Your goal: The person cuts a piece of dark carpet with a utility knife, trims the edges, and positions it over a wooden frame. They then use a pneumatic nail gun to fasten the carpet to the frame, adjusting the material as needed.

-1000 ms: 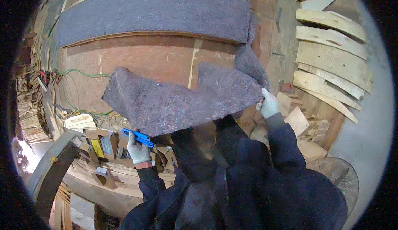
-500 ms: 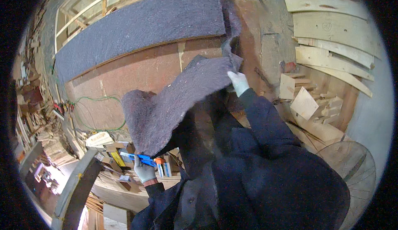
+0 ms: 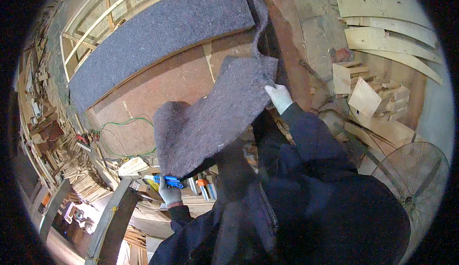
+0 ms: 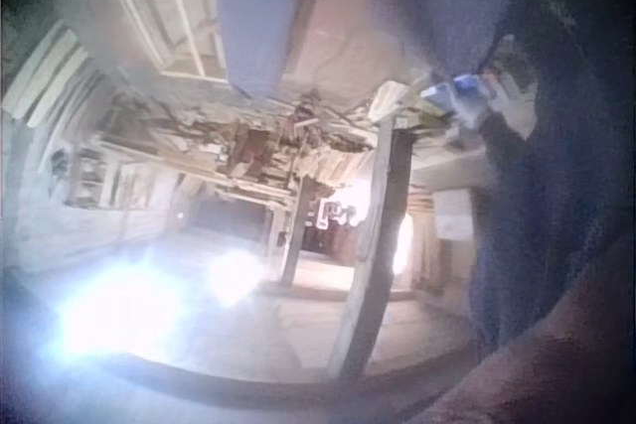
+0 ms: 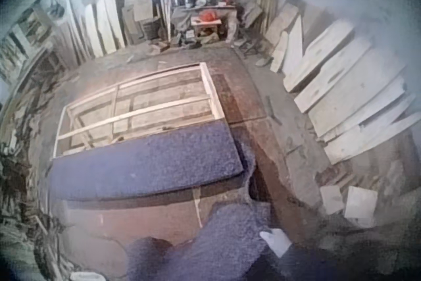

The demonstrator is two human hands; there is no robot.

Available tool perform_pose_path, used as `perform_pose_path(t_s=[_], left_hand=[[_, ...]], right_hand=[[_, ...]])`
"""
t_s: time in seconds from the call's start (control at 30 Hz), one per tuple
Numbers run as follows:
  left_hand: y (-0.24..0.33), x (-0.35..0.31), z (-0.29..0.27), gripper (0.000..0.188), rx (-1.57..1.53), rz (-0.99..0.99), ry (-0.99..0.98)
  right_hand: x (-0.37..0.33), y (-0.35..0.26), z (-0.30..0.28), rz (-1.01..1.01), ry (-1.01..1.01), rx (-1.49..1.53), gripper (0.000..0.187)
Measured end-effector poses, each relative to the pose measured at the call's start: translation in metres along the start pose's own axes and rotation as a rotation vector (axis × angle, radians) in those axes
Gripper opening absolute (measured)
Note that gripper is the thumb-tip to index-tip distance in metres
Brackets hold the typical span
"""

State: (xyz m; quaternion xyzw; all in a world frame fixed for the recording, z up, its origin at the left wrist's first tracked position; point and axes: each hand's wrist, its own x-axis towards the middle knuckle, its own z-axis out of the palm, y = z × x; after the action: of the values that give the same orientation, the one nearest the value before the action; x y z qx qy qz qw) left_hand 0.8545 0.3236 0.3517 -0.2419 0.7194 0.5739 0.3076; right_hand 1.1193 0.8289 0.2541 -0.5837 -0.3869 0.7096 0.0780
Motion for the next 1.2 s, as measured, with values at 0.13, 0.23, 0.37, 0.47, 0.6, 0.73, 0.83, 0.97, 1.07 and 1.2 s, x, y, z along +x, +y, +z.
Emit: perform_pose_path(t_s=[0.13, 0.23, 0.37, 0.47, 0.6, 0.73, 0.83, 0.97, 1.07, 1.2], left_hand=[[0.018, 0.018, 0.006, 0.024, -0.308, -0.217, -0.059], [0.027, 0.027, -0.001, 0.023, -0.257, -0.211, -0.102], [0.028, 0.043, -0.016, 0.029, -0.046, -0.140, -0.166], [0.025, 0.056, -0.025, 0.030, 0.043, -0.168, -0.105], [0.021, 0.066, -0.037, 0.031, -0.215, -0.264, -0.172], [0.013, 0.072, -0.052, 0.030, -0.064, -0.201, -0.119], [0.009, 0.077, -0.056, 0.030, -0.012, -0.201, -0.057], [0.009, 0.081, -0.046, 0.029, 0.005, -0.208, 0.083], [0.011, 0.082, -0.034, 0.028, 0.103, -0.185, 0.035], [0.008, 0.084, -0.026, 0.031, 0.191, -0.232, 0.005]], right_hand=[[-0.019, 0.019, -0.005, 0.020, 0.016, -0.025, 0.034], [-0.029, 0.031, 0.005, 0.001, 0.027, 0.002, 0.034], [-0.035, 0.036, 0.021, 0.040, 0.075, 0.045, 0.035], [-0.037, 0.033, 0.035, 0.003, 0.081, 0.042, 0.035], [-0.034, 0.022, 0.052, 0.032, 0.023, 0.035, 0.036], [-0.036, 0.014, 0.057, 0.096, -0.169, 0.021, 0.045], [-0.036, 0.022, 0.043, 0.151, -0.241, -0.043, 0.038], [-0.019, 0.054, -0.012, 0.223, -0.152, -0.173, 0.028], [0.017, 0.099, -0.070, 0.294, -0.008, -0.204, 0.029], [0.084, 0.185, -0.151, 0.444, 0.131, -0.308, 0.033]])
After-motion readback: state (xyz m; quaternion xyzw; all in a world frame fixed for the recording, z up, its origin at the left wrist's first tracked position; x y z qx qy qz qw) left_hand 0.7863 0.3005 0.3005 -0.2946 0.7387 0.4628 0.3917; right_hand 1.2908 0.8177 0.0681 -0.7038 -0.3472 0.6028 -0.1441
